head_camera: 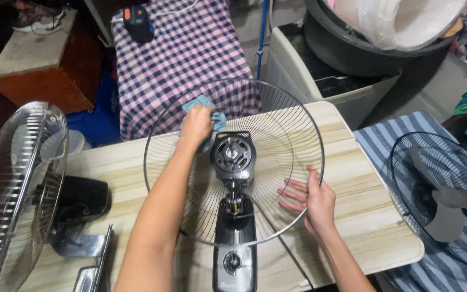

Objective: The person reassembles an electric fan on a table. They attach the motor housing to the base, secure it with a screw, install the front grille, wipe the grille and fan blade with a cloth, and place the blade onto the motor shaft.

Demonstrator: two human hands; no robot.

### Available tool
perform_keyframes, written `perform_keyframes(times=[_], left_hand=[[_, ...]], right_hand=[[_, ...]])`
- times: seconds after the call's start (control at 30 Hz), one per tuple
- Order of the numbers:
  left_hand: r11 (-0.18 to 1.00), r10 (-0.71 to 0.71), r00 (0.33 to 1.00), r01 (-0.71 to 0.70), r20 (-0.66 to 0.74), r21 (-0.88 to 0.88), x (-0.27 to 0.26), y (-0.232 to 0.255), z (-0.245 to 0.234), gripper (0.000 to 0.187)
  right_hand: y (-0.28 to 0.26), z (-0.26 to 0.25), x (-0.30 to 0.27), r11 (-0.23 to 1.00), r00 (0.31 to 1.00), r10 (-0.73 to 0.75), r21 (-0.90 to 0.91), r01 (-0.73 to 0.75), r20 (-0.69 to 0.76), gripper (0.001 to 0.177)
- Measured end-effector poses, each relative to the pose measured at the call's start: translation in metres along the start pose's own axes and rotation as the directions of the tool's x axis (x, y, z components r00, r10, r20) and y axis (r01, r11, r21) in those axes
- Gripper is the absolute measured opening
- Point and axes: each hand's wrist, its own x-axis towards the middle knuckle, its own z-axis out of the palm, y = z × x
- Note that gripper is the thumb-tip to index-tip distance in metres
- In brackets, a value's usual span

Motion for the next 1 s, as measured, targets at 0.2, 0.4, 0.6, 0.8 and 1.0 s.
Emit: perform_keyframes(times=[0.2, 0.4, 0.6, 0.8, 1.0], left_hand=[[0.973, -0.115, 0.993, 0.110, -0.017, -0.201, 0.078, 0.097, 0.044, 0.033], [0.857, -0.102, 0.991, 0.042, -0.089, -0.514, -0.018, 0.236, 0.100, 0.041], [0.833, 0.231, 0.918, -0.014, 0.324, -0.553, -0.137, 0.223, 0.049, 0.036], [0.915, 0.277, 0.841, -0.083, 0.464, -0.396, -0.204, 0.178, -0.046, 0.028], [0.972, -0.211, 0.865, 0.135, 0.454, 0.193, -0.234, 0.149, -0.124, 0.022]], right_hand=[[0.004, -0.006, 0.002, 0.999, 0.999, -0.019, -0.028, 0.020, 0.038, 0.064], [0.021, -0.023, 0.020, 0.998, 0.998, 0.055, -0.012, -0.055, -0.025, 0.063], [0.067, -0.048, 0.037, 0.954, 0.953, -0.298, 0.029, 0.297, 0.048, 0.059], [0.046, -0.037, 0.027, 0.998, 0.997, -0.051, 0.024, 0.050, 0.050, 0.064], [0.019, -0.021, 0.010, 0.998, 0.988, -0.055, 0.031, 0.051, 0.142, 0.066]])
